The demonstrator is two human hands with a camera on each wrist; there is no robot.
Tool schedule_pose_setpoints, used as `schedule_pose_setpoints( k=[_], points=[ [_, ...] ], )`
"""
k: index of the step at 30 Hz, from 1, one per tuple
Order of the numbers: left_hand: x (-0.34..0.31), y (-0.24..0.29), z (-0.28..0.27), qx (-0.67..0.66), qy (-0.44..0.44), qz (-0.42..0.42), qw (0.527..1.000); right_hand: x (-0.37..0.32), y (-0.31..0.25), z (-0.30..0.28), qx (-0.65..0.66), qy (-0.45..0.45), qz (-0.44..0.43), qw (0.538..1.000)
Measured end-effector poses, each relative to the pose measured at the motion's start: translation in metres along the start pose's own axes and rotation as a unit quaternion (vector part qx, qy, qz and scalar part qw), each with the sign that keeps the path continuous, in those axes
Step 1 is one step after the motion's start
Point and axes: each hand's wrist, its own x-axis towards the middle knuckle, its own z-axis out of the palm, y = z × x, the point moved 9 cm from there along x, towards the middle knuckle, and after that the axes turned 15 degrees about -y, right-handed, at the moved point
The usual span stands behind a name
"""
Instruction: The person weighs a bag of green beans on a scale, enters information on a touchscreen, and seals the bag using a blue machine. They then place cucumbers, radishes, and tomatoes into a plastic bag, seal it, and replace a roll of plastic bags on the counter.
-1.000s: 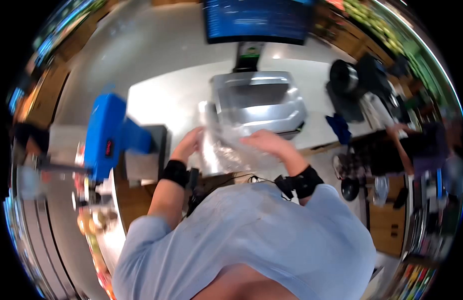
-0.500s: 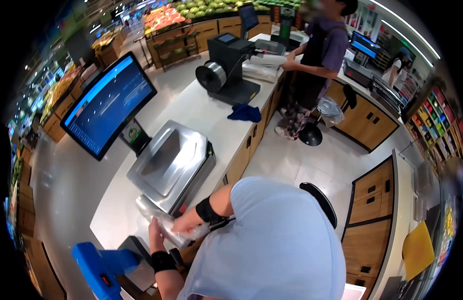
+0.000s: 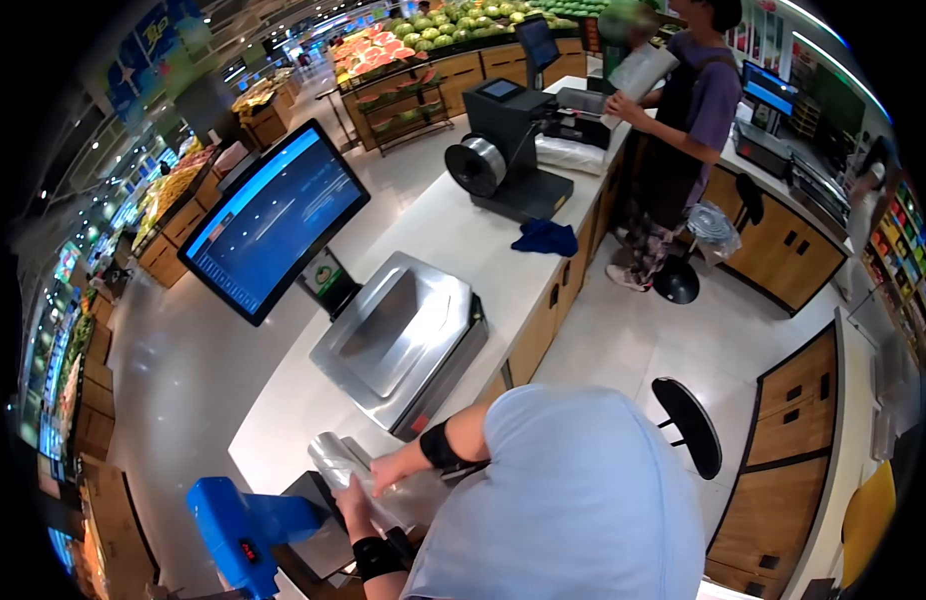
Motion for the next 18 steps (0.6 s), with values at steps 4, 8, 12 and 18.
schedule_pose_setpoints(
  k=[4,8,12,18],
  points=[
    [-0.015,0.017,-0.006,-0.034,-0.014,0.049,0.998,-0.087,-0.056,-0.054,0.030,0.164,-0.053,0.985],
    [-0.006,0.054,-0.021,0.041,-0.010,0.137,0.990,-0.129,-0.080,-0.070,-0.068,0.245,-0.081,0.964],
    [0.063,0.068,-0.011,0.099,-0.041,0.256,0.961,-0.151,-0.122,-0.061,-0.210,0.289,-0.135,0.924],
    [0.068,0.108,-0.022,0.182,-0.030,0.273,0.944,-0.191,-0.142,-0.082,-0.193,0.335,-0.044,0.921]
  ],
)
